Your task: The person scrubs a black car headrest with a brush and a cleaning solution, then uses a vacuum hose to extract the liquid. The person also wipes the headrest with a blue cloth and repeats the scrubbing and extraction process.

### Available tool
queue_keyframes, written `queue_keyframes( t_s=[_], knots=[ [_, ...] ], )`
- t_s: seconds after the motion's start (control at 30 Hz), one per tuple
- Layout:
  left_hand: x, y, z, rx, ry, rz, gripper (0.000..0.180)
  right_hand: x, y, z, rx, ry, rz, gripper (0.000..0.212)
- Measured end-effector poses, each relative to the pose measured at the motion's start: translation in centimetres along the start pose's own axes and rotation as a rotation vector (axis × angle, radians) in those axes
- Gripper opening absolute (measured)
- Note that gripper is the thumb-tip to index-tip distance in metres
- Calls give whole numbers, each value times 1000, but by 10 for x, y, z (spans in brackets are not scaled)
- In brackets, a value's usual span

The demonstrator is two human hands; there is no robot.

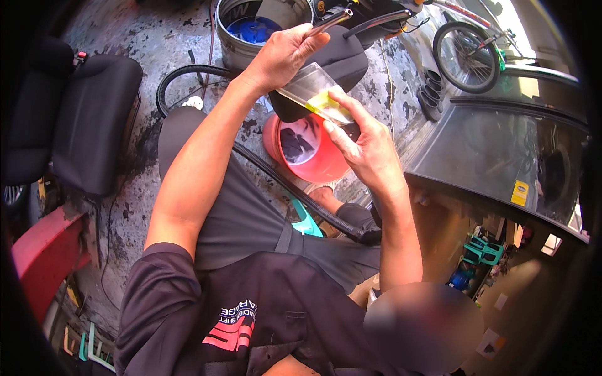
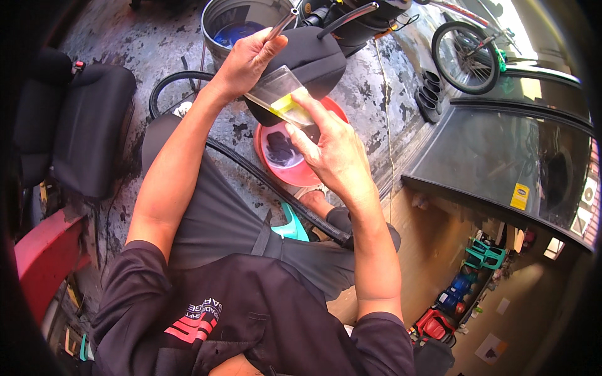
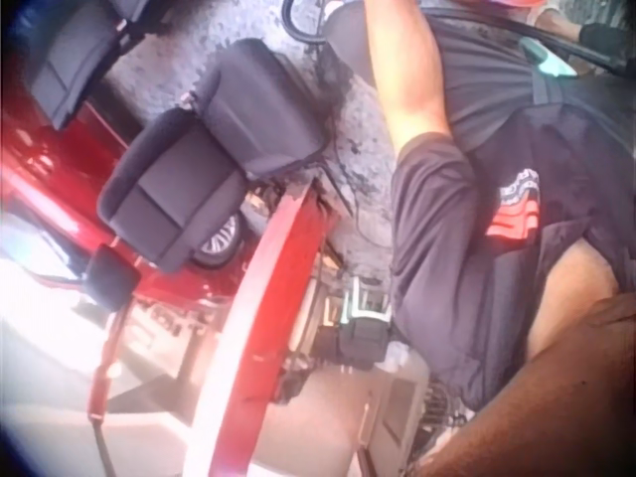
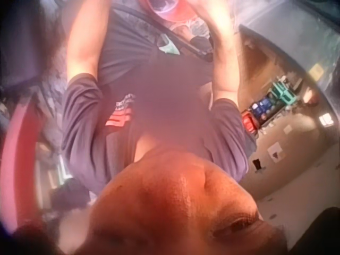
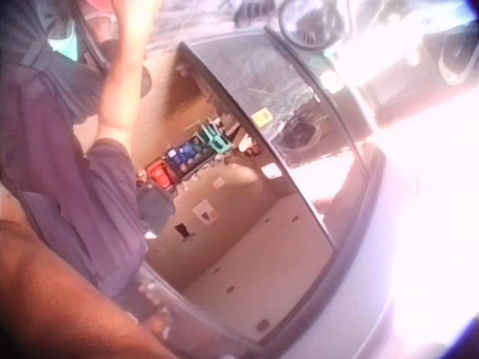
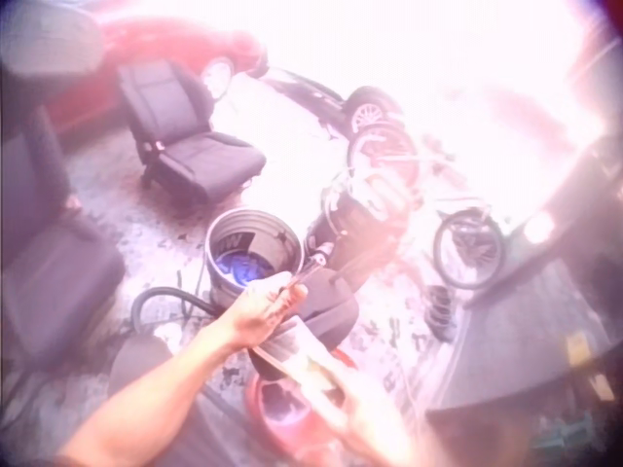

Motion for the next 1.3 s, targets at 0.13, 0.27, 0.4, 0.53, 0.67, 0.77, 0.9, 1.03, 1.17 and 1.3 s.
queue_keyframes(
  t_s=[0.13, 0.27, 0.4, 0.53, 0.67, 0.77, 0.9, 1.03, 1.17, 1.3],
  knots=[
    [5, 9, -13, -68, 27, 7, 57, -6, -3, 6, 21, 18, -11, 56],
    [8, 8, -15, -21, 36, 25, 60, -12, -3, 9, 6, -28, -16, 57],
    [12, 11, -22, 8, 35, 174, 62, -22, -2, 10, -52, 8, -29, 56],
    [25, 13, -24, 20, 8, 297, 55, -30, 30, 26, 6, -42, 100, 52],
    [22, 6, -15, 2, 41, 265, 53, -5, 68, 45, 101, -204, 171, 50],
    [21, 2, -12, 13, -7, 258, 52, 21, 78, 58, 68, -221, 183, 49],
    [14, -6, -3, 53, -64, 237, 50, 49, 71, 85, 50, -193, 135, 50],
    [10, -3, -11, 83, -66, 284, 44, 55, 66, 94, 102, -199, 76, 52],
    [10, -10, -8, 119, -86, 281, 46, 51, 69, 99, 116, -198, 69, 53],
    [11, -11, -8, 97, -62, 289, 48, 37, 67, 96, 106, -175, 87, 53]
  ],
)
Point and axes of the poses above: each hand's wrist, its own x-axis towards the middle knuckle, its own y-axis out of the back of the hand, z = x × y, the point moved 2 cm from there along x, towards the middle knuckle, and after that the axes turned 5 degrees about -z, right-handed, at the moved point
